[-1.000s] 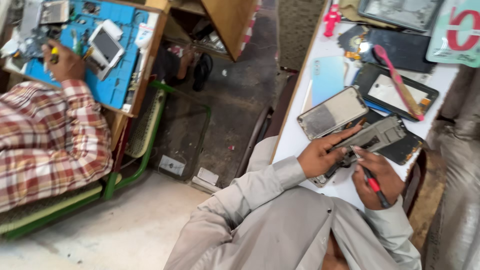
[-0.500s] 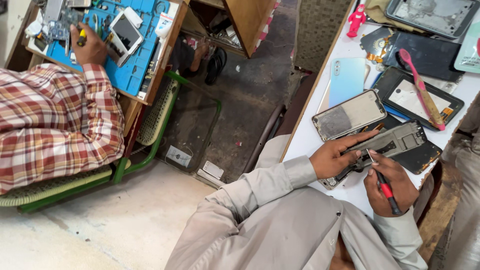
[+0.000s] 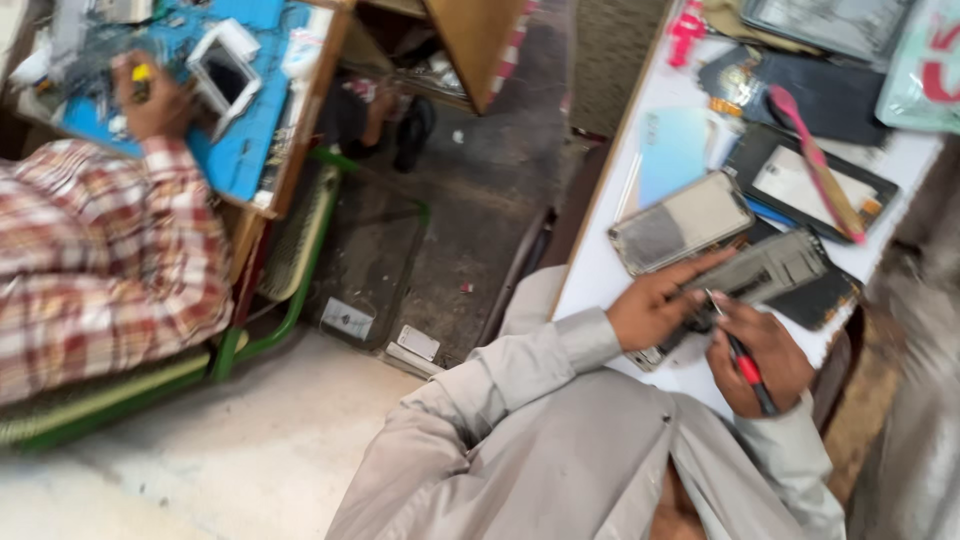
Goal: The person uses a screwdriver to remove screws from a disassembled smartphone chassis. They then use a small tool to pry and adjust internal components within the phone frame. The person continues to manipulate the phone parts on a cluttered workbench.
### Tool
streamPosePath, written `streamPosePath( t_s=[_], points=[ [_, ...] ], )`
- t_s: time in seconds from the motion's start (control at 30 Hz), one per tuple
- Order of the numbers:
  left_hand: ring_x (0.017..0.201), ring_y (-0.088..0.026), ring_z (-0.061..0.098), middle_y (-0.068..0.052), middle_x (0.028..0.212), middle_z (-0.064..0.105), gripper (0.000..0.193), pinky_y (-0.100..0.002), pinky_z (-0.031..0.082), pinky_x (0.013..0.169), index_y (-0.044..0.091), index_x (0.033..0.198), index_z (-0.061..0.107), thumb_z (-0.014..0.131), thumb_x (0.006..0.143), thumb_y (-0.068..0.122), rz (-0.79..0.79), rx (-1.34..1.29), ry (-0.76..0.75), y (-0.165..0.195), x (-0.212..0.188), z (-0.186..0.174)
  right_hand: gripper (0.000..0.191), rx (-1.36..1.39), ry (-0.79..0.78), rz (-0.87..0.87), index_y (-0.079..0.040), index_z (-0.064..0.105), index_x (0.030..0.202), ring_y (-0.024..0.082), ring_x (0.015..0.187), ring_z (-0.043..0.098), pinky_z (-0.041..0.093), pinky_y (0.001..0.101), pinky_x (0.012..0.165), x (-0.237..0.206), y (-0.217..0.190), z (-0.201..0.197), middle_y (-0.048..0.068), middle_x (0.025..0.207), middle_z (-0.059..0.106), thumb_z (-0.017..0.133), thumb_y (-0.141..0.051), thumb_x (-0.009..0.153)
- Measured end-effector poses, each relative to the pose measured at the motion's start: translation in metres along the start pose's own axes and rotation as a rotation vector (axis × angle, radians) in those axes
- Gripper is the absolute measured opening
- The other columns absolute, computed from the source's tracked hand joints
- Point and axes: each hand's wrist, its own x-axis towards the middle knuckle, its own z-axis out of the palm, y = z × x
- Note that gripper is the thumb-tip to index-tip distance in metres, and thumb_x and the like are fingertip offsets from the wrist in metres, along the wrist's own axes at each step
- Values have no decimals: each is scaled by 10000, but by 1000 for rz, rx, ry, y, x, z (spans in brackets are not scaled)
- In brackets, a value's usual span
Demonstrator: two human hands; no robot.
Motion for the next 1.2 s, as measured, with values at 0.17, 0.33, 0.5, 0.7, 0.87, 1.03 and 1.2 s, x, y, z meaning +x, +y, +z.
streamPosePath(
  t_s=[0.17, 0.33, 0.5, 0.7, 0.87, 1.03, 1.2],
  points=[
    [1417, -227, 511, -119, 1623, 465, 574, -349, 433, 1166, 89, 1593, 397, 493, 1030, 38, -93, 2, -22, -9, 2, 1, 227, -65, -44, 15, -26, 616, 1102, 352, 960, 707, 573, 417, 857, -6, 10, -9, 133, 1246, 708, 697, 28, 897],
    [1387, -183, 527, -141, 1556, 537, 498, -299, 411, 1163, 14, 1568, 428, 514, 1078, 35, -124, 15, 25, -4, 2, 6, 297, 52, 6, 60, -30, 624, 1096, 294, 727, 636, 543, 385, 671, -9, 23, -17, 165, 1243, 721, 697, 90, 834],
    [1400, -175, 520, -138, 1560, 531, 491, -295, 398, 1173, 7, 1572, 419, 508, 1091, 53, -124, 73, 37, 2, 5, 12, 302, 160, -42, 36, -35, 590, 1074, 301, 786, 655, 553, 379, 721, -5, 27, -21, 152, 1268, 706, 702, 77, 817],
    [1434, -193, 502, -144, 1585, 508, 493, -300, 387, 1190, 17, 1588, 396, 491, 1111, 99, -105, 129, 14, 2, 7, 17, 297, 192, -39, 24, -42, 616, 1073, 292, 814, 668, 559, 374, 734, -4, 28, -26, 140, 1238, 713, 722, 67, 818],
    [1414, -190, 520, -140, 1571, 520, 495, -294, 402, 1171, 30, 1595, 378, 465, 1131, 176, -156, 131, 13, 4, 7, 17, 286, 196, 0, 80, -39, 620, 1082, 296, 860, 680, 567, 373, 767, -6, 30, -26, 138, 1259, 713, 709, 74, 835],
    [1415, -190, 519, -148, 1575, 523, 503, -297, 402, 1174, 27, 1597, 384, 472, 1139, 216, -128, 148, 30, 4, 7, 19, 286, 219, -25, 91, -32, 626, 1081, 294, 855, 673, 564, 368, 756, -7, 30, -26, 148, 1259, 714, 714, 74, 831],
    [1416, -191, 521, -146, 1574, 520, 496, -300, 405, 1174, 31, 1592, 387, 466, 1137, 212, -131, 158, 31, 4, 6, 19, 276, 188, -31, 84, -25, 622, 1071, 292, 849, 677, 565, 366, 751, -8, 31, -26, 164, 1265, 714, 711, 72, 828]
  ],
)
